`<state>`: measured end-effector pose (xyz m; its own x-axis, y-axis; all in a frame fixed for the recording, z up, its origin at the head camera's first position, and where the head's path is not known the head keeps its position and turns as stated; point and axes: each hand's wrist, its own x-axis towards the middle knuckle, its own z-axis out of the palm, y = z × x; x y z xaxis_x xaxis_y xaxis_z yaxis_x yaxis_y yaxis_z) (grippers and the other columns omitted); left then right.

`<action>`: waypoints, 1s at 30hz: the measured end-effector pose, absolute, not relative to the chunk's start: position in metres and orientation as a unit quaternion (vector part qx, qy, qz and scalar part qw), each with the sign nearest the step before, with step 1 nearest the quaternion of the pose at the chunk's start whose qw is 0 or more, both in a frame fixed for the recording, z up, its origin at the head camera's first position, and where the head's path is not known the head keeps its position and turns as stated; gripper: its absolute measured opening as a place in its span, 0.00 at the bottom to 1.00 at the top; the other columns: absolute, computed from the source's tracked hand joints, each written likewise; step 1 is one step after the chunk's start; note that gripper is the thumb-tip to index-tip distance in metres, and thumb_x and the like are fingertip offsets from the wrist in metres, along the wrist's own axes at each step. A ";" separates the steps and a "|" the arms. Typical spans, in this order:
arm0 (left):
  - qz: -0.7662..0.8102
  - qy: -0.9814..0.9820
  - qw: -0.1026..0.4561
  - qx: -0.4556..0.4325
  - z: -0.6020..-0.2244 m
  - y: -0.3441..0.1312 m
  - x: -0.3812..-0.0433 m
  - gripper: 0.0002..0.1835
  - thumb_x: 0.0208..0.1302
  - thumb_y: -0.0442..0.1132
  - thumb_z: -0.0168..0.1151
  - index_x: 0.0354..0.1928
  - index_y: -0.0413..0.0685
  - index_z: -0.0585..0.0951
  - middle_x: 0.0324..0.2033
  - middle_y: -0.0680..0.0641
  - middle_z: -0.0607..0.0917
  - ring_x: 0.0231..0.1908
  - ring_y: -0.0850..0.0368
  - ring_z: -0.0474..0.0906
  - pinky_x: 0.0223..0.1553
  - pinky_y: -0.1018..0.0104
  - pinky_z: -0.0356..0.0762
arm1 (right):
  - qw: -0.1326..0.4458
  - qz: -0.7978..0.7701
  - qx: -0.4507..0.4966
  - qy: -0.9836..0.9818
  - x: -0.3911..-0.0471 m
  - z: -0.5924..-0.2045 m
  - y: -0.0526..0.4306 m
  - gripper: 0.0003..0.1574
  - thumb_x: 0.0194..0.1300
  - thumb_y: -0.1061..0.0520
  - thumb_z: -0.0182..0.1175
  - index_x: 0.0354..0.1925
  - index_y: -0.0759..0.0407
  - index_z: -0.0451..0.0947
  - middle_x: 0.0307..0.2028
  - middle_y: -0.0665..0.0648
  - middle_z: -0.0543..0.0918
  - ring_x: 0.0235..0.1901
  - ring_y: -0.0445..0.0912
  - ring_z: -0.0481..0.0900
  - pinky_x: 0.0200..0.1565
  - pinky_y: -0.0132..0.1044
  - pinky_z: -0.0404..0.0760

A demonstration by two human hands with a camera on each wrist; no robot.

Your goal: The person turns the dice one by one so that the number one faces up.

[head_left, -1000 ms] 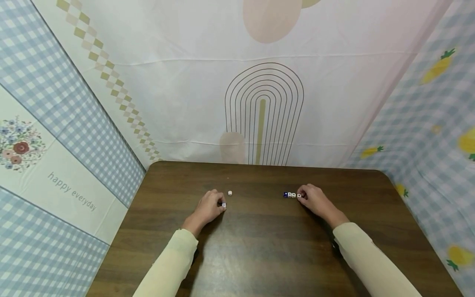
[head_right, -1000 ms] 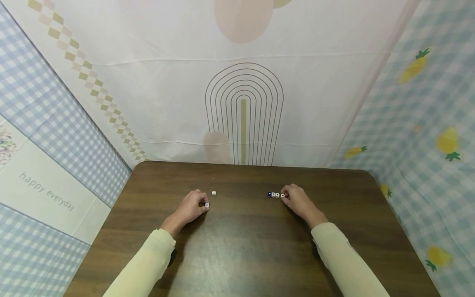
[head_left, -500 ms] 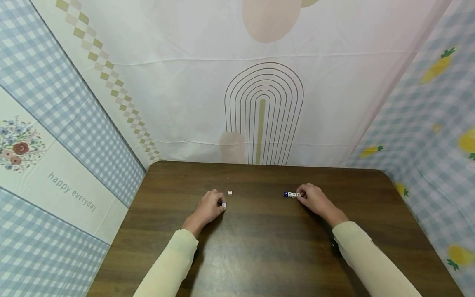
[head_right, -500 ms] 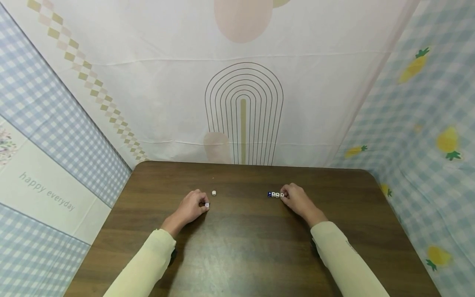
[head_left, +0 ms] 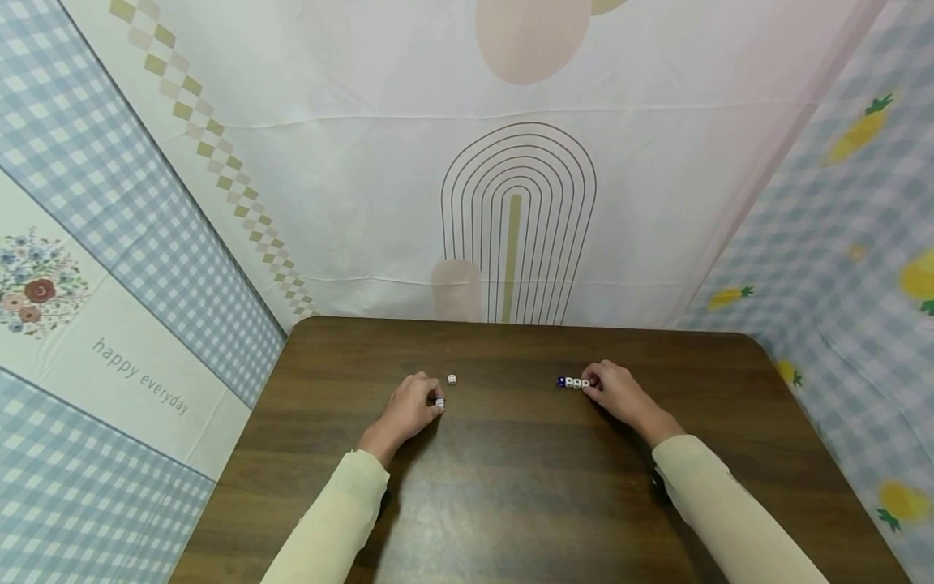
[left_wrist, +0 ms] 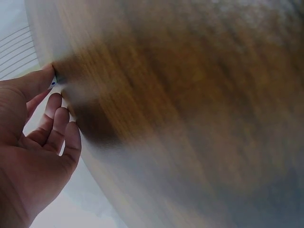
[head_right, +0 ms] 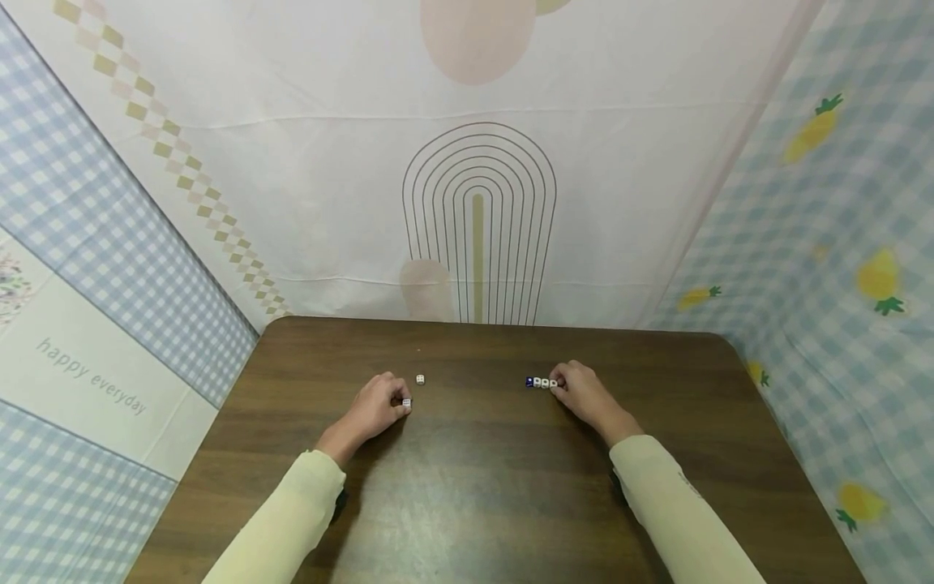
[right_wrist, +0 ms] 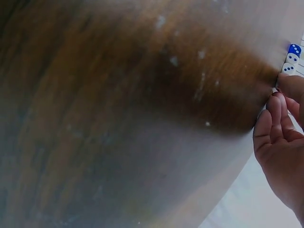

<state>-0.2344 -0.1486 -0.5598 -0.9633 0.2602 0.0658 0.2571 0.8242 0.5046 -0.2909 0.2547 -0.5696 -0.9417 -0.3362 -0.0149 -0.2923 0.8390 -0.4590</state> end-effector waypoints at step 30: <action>0.252 0.959 0.031 0.128 -0.560 -0.151 -0.236 0.11 0.59 0.42 0.78 0.37 0.54 0.82 0.37 0.54 0.78 0.43 0.54 0.73 0.48 0.55 0.75 | 0.042 -0.240 -0.159 0.957 -0.289 -0.567 0.253 0.04 0.69 0.64 0.66 0.42 0.64 0.82 0.38 0.58 0.80 0.37 0.47 0.78 0.41 0.43 0.79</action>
